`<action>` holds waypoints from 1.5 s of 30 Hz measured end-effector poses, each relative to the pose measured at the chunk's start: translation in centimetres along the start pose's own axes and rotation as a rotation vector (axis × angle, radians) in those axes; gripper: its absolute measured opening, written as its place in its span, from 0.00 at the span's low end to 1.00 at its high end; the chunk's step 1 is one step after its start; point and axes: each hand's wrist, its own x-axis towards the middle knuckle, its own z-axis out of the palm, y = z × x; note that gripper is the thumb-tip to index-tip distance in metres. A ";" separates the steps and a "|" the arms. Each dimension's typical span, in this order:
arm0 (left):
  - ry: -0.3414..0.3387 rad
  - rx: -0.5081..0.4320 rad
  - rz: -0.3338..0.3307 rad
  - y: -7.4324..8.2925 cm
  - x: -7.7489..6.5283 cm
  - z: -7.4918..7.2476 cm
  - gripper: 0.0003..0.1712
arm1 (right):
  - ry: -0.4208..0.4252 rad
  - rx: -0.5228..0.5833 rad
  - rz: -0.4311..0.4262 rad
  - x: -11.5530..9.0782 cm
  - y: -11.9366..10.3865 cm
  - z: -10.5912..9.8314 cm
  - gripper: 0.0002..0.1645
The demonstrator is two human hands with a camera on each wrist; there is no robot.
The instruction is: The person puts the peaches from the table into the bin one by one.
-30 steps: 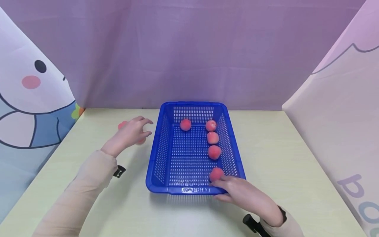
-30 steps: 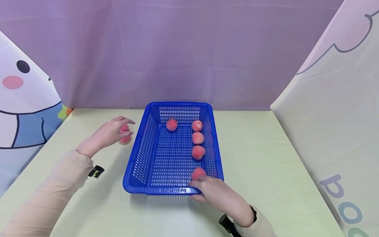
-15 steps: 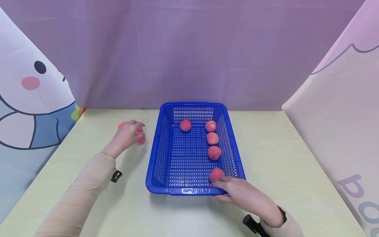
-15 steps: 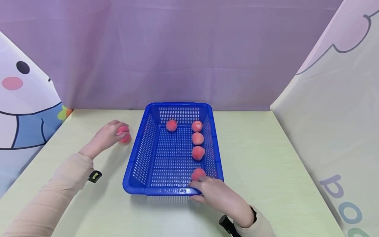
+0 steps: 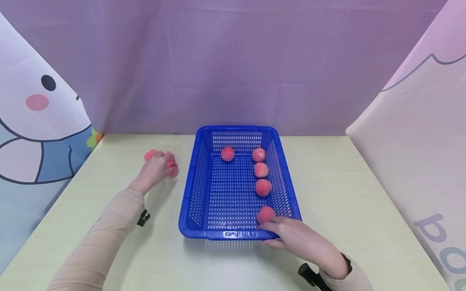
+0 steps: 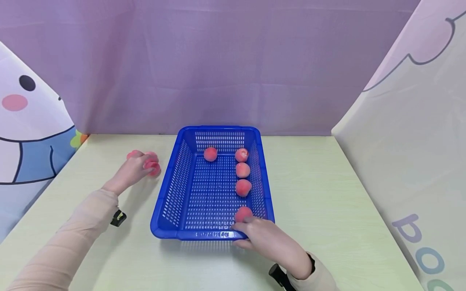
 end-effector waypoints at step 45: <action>-0.051 -0.064 -0.067 -0.7 0.5 2.5 0.15 | -0.012 0.008 0.017 0.1 0.0 0.1 0.17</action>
